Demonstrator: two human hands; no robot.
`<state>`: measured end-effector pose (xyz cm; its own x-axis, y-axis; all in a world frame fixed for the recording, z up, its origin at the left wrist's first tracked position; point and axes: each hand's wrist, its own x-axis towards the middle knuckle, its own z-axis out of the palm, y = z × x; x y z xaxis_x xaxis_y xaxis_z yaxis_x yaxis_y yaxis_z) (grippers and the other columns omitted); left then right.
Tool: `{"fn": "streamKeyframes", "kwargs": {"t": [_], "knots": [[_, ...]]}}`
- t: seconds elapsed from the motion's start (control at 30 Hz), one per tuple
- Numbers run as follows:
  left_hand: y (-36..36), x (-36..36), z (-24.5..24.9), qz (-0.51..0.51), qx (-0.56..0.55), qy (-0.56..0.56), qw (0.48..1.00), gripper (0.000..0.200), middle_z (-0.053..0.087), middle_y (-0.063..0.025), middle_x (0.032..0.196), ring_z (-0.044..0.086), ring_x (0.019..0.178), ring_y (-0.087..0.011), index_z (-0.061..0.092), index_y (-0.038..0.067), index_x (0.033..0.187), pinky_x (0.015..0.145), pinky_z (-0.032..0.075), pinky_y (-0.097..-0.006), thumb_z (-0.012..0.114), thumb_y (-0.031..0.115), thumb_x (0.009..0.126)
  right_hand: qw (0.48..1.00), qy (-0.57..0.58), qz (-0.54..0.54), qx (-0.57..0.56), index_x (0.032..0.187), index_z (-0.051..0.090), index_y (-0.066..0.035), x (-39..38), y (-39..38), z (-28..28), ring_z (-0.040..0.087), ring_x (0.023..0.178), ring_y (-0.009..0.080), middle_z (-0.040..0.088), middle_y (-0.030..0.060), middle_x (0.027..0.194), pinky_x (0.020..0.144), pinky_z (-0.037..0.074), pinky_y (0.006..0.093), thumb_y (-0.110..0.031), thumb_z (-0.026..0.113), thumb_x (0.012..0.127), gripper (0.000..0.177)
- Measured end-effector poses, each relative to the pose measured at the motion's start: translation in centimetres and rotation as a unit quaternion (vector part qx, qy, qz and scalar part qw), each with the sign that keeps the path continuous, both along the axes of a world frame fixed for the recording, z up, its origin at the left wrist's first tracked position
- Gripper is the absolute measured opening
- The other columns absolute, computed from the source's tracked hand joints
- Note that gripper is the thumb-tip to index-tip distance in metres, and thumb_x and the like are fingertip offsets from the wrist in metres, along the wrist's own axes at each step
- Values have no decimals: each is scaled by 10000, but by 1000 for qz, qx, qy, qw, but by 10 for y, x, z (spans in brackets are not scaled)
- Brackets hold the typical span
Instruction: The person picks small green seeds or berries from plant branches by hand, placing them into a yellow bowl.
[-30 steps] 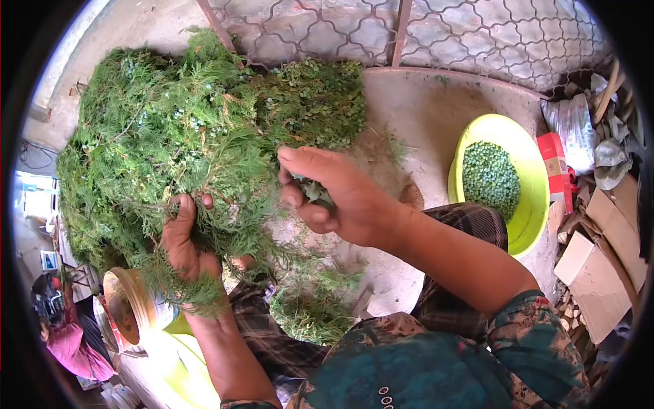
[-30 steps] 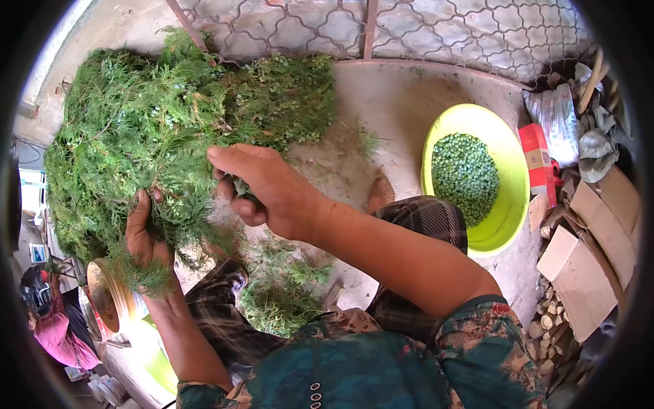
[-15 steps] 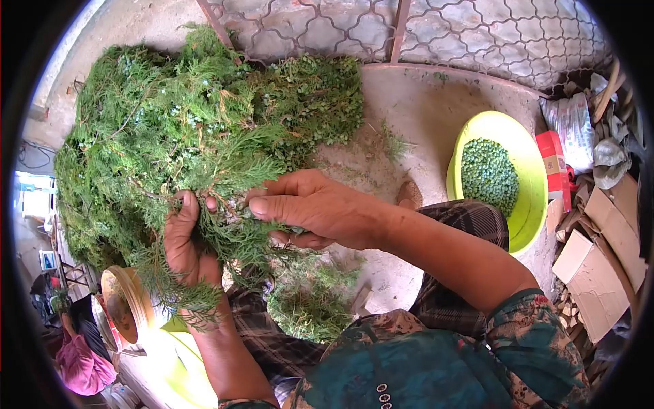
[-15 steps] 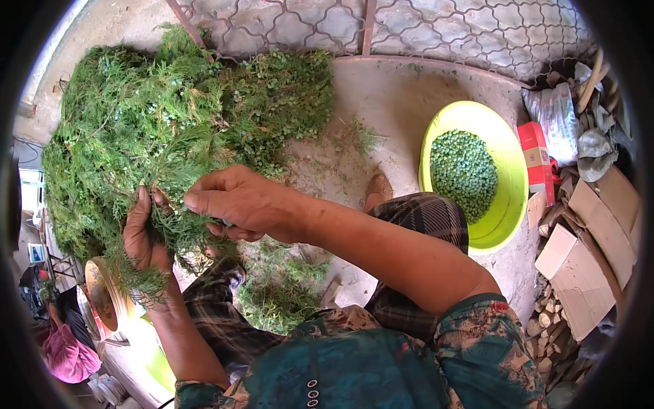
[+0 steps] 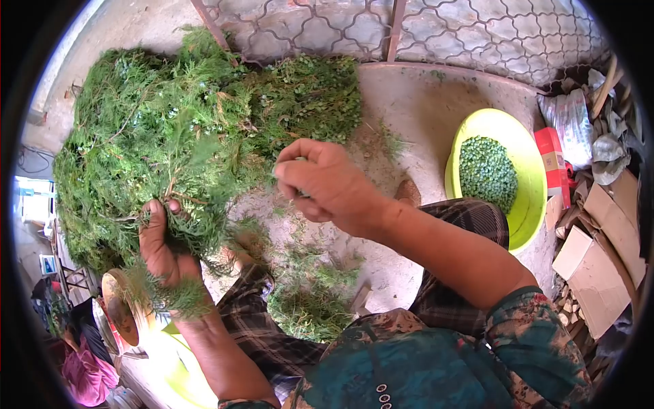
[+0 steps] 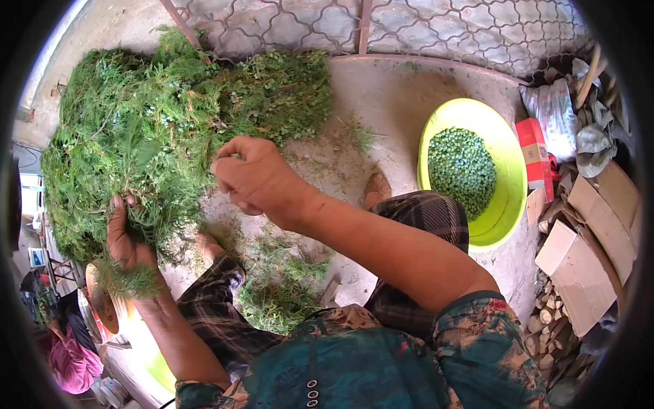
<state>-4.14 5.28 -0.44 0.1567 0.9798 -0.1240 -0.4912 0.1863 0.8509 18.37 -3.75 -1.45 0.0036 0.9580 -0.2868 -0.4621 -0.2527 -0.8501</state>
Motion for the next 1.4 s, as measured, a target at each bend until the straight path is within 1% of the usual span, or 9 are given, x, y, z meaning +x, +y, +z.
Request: {"fn": "streamKeyframes", "kwargs": {"t": [0.1, 0.23, 0.4, 0.57, 0.8, 0.93, 1.13, 1.3, 1.4], "knots": [[-2, 6, -2, 6, 6, 31, 999, 105, 586, -60, 789, 552, 718, -145, 560, 77, 933, 604, 455, -266, 601, 148, 866, 964, 263, 24, -7, 936, 488, -58, 9, -6, -4, 423, 444, 79, 532, 83, 756, 362, 301, 228, -168, 527, 853, 143], [-19, 17, 4, -67, -29, 9, 997, 232, 544, -73, 830, 484, 704, -150, 492, 9, 1077, 627, 427, -261, 559, 119, 884, 951, 305, 33, -16, 894, 489, -58, 3, -8, -1, 437, 429, 71, 549, 68, 736, 329, 281, 206, -188, 561, 857, 153], [-24, 21, 7, -127, -19, -7, 992, 275, 548, -71, 793, 486, 709, -152, 494, 12, 1114, 631, 422, -262, 572, 116, 871, 979, 173, 111, 2, 858, 521, -55, -5, -8, -8, 408, 411, 47, 547, 41, 685, 324, 239, 186, -272, 609, 862, 235], [-25, 25, 10, -102, -3, 43, 994, 244, 552, -57, 782, 509, 724, -144, 520, 30, 1078, 635, 422, -253, 581, 151, 876, 975, 74, 207, 31, 1108, 548, 1, -6, -13, 4, 390, 428, 33, 524, -1, 640, 381, 285, 187, -290, 641, 832, 411], [-24, 30, 6, -34, 21, 79, 996, 157, 558, -52, 782, 525, 716, -150, 551, 47, 987, 639, 446, -244, 593, 143, 870, 982, 3, 187, 35, 969, 598, -54, -10, -11, 11, 378, 523, 24, 465, -55, 619, 448, 292, 208, -319, 615, 840, 296], [-1, 4, -4, 20, 75, 80, 994, 138, 594, -56, 820, 574, 716, -166, 546, 58, 955, 663, 499, -322, 608, 130, 856, 988, -72, 116, 75, 887, 592, -51, -8, -6, -6, 377, 486, 28, 478, -34, 627, 427, 281, 192, -232, 566, 830, 192], [20, -24, -13, 10, -73, -7, 997, 196, 618, -94, 901, 586, 764, -190, 565, 6, 1022, 688, 503, -335, 541, 158, 900, 995, 58, 45, 61, 916, 580, -60, 27, -18, 17, 383, 438, 32, 528, 6, 686, 333, 234, 191, -229, 517, 832, 199], [23, -26, -22, -37, -125, -109, 985, 238, 605, -155, 969, 603, 846, -218, 516, -70, 1081, 813, 514, -345, 509, 93, 907, 943, -65, -207, 251, 956, 545, -51, 139, -74, 68, 339, 400, 35, 503, 7, 658, 335, 235, 189, -277, 491, 902, 238], [24, -28, -28, -91, -145, -189, 967, 254, 569, -214, 1020, 582, 948, -278, 479, -104, 1109, 848, 513, -372, 479, 54, 911, 882, -203, -396, 159, 1026, 538, -52, 224, -149, 39, 457, 498, 88, 562, 20, 760, 397, 320, 211, -263, 513, 893, 251]]}}
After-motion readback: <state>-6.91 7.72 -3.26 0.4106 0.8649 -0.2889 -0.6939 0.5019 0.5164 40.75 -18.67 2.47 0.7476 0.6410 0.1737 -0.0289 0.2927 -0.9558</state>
